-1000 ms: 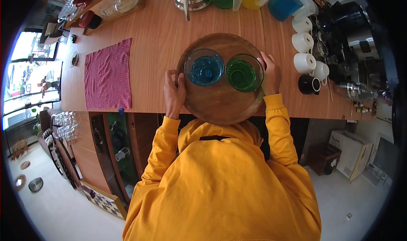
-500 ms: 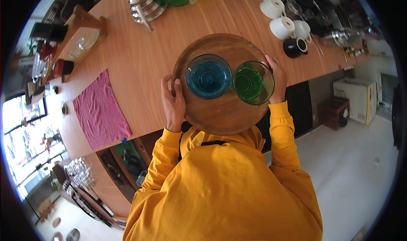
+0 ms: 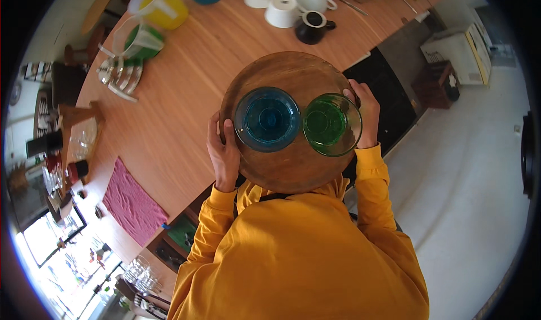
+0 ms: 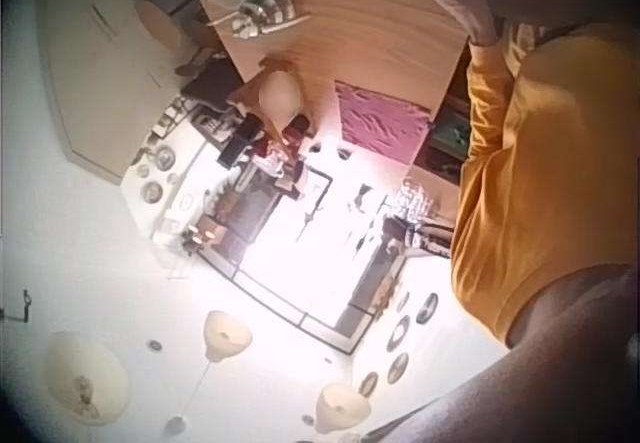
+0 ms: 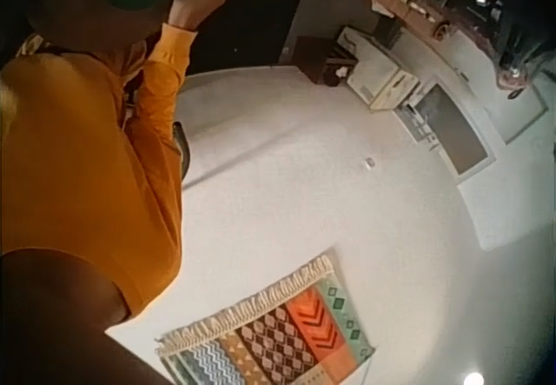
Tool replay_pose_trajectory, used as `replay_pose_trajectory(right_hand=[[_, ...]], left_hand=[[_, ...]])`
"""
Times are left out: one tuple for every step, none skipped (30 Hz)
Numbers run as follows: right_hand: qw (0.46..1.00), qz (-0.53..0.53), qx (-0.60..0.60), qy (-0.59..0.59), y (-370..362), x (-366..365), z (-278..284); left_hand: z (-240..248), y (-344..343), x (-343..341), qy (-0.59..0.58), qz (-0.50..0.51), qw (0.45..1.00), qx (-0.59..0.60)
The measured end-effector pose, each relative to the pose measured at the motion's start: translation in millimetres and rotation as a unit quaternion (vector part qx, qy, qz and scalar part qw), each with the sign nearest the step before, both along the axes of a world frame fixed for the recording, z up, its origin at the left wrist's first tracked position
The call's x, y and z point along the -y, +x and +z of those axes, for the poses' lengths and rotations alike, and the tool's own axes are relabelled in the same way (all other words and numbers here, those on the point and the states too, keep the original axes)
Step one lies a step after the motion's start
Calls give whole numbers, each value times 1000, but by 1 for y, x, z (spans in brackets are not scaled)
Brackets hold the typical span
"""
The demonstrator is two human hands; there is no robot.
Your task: Clean a metal cup and pour colored drinks from pitchers into glasses on a tray.
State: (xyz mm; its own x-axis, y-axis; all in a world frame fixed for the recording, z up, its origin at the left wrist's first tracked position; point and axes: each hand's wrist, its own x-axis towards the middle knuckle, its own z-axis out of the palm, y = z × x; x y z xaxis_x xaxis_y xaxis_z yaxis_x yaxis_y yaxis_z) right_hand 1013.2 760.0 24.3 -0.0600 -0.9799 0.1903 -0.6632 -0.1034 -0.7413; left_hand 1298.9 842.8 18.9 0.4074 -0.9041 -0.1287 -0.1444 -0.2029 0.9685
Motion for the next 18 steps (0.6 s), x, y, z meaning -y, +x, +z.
replay_pose_trajectory(right_hand=[[1000, -11, 6, 0, -11, -3, 3], [1000, -23, 12, 0, -22, -6, 4], [999, -35, 12, 3, -34, -8, 3], [999, -46, 7, -2, -47, -11, 2], [998, -57, 1, -7, -60, -13, 2], [998, -68, 1, -5, -73, -16, 1], [997, -77, 0, -6, -86, -19, 0], [996, -85, -1, -9, -98, -22, 0], [995, -96, -1, -9, -110, -24, 1], [994, -110, 3, -1, -121, -26, 3], [992, -124, 8, 6, -133, -29, 4], [991, -135, 8, 5, -145, -32, 2], [989, -146, -1, 4, -158, -33, 0], [988, -156, -10, 4, -171, -35, -2], [986, -169, -11, -1, -183, -37, -1], [983, -184, -6, 12, -194, -38, -1], [980, -200, -1, 23, -205, -39, 0], [977, -213, -1, 15, -216, -39, 1]], left_hand=[[0, -11, 3, -12, -12, 1000, -18], [1, -21, 7, -9, -24, 1000, -17], [4, -32, 12, -2, -38, 999, -26], [6, -43, 16, 4, -52, 998, -34], [6, -56, 20, 7, -63, 997, -33], [6, -69, 24, -12, -74, 997, -9], [6, -82, 29, -32, -86, 996, 16], [3, -92, 34, -31, -97, 995, 15], [-2, -103, 38, -33, -107, 993, 22], [-6, -114, 43, -35, -117, 992, 28], [-7, -125, 47, -36, -129, 991, 27], [-7, -136, 51, -5, -135, 991, 11], [-7, -149, 57, 25, -142, 990, -4], [-8, -161, 63, 21, -154, 988, -4], [-10, -173, 68, 11, -172, 985, 2], [-14, -184, 74, 0, -191, 982, 9], [-18, -195, 81, -8, -204, 979, 8], [-24, -204, 87, -29, -211, 976, 51]])
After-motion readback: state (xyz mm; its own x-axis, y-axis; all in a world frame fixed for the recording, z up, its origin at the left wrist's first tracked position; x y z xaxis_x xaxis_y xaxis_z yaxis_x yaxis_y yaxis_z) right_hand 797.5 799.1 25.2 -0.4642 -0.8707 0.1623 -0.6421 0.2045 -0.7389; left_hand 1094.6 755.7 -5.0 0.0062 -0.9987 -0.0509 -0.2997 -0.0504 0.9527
